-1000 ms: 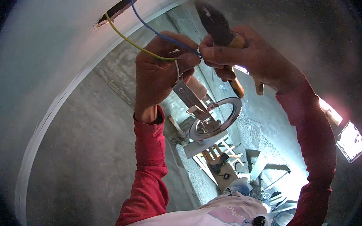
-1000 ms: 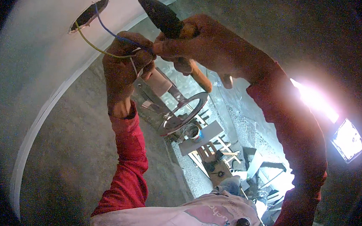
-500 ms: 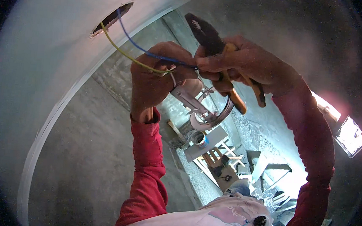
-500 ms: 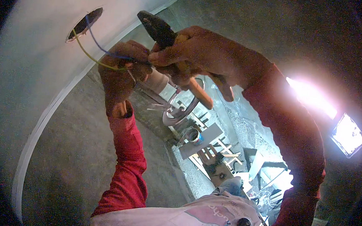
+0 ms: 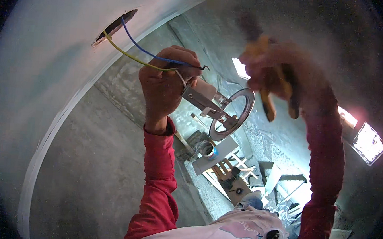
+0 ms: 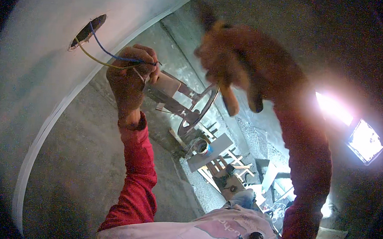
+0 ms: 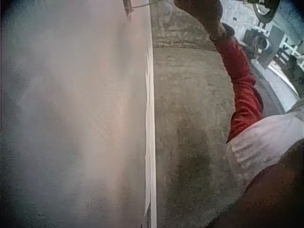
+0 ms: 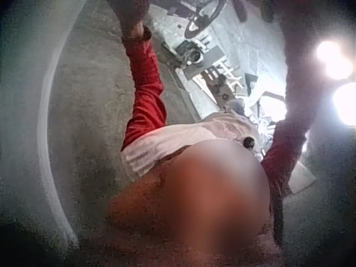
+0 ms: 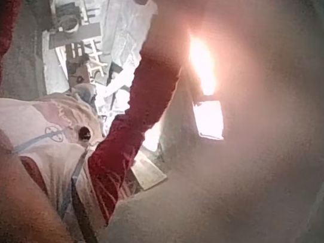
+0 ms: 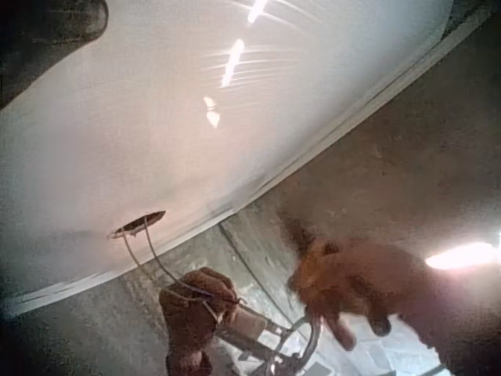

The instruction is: The person connects wires to a recessed light fixture using pliers, wraps electrical tape around the wire connections by hand, and pushes the light fixture into the ceiling opening.

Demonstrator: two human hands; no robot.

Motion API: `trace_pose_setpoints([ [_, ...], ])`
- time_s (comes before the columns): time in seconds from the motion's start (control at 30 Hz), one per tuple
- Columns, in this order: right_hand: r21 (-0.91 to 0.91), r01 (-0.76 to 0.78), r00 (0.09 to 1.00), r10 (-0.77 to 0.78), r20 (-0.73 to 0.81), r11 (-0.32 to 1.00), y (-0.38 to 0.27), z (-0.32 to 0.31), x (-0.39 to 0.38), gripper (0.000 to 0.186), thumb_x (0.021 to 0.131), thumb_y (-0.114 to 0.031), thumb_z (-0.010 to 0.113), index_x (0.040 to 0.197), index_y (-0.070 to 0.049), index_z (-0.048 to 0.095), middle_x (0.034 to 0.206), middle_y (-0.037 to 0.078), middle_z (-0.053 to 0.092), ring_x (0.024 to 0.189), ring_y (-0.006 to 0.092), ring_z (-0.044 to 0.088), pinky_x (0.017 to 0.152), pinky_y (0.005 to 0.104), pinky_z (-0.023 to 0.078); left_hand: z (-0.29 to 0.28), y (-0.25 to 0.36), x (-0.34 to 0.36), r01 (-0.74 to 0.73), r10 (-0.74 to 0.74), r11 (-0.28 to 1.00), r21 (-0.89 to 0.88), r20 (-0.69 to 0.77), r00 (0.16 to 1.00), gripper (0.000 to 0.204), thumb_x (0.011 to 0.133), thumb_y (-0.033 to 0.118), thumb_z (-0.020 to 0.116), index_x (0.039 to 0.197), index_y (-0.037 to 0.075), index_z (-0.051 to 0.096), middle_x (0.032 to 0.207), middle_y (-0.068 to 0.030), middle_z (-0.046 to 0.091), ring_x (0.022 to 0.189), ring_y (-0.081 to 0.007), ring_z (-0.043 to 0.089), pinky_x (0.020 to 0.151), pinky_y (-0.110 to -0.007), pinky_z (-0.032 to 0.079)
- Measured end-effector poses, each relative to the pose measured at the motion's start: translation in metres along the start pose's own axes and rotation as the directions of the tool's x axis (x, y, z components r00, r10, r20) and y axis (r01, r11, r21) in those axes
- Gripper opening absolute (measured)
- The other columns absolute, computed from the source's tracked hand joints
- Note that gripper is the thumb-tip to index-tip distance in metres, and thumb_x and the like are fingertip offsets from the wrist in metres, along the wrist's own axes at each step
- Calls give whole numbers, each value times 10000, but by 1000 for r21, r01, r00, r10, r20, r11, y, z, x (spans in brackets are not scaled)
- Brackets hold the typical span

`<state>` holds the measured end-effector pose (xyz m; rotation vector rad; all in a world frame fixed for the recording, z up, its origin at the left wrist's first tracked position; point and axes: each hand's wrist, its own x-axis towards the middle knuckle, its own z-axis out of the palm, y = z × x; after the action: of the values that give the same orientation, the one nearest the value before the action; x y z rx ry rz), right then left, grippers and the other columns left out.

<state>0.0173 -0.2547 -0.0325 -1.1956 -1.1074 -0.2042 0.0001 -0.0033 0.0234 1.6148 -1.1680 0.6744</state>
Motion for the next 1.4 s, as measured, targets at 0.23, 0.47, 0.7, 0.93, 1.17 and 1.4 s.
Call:
trace_pose_setpoints([
  [0.23,578,-6,836,322,-445,816,53,-45,-34,279,942,-261,555,1148,-76,521,958,120,622,733,193,652,685,369,556,1,13,-2,83,-84,986,-141,-1,996,115,795,-6,742,842,-32,641,837,-126,631,588,-110,589,470,-211,453],
  [0.47,-784,-151,902,-241,-359,602,49,5,-23,224,867,-159,707,902,-50,514,734,63,600,606,137,553,573,306,469,4,9,6,53,4,880,-471,121,993,181,793,-18,734,857,4,566,790,-134,573,521,-109,525,429,-214,423],
  [0.7,-758,195,908,-407,-100,623,44,32,11,231,790,-97,779,915,-18,602,769,91,599,660,197,587,594,341,471,8,13,-2,-48,75,873,-486,36,997,237,806,34,746,887,41,523,808,-130,564,495,-82,471,407,-184,395],
  [0.93,-541,306,925,-380,-26,783,37,44,22,265,772,-30,764,976,1,599,865,104,609,758,218,607,672,340,476,10,26,0,37,-39,881,-471,7,999,188,833,5,700,874,39,520,817,-115,568,494,-70,472,416,-186,406],
  [1.17,-540,324,928,-372,22,777,35,41,21,270,766,-24,763,981,1,602,854,99,588,747,222,595,657,342,464,11,31,7,113,-95,840,-531,60,994,202,824,12,715,880,37,523,804,-97,558,508,-74,491,421,-190,400],
  [1.4,-505,408,892,-450,43,760,31,37,20,260,769,-22,757,973,-2,599,842,98,578,719,233,581,634,352,454,16,32,8,123,-89,858,-499,92,992,207,848,62,720,890,51,517,770,-53,525,504,-75,491,424,-201,391],
])
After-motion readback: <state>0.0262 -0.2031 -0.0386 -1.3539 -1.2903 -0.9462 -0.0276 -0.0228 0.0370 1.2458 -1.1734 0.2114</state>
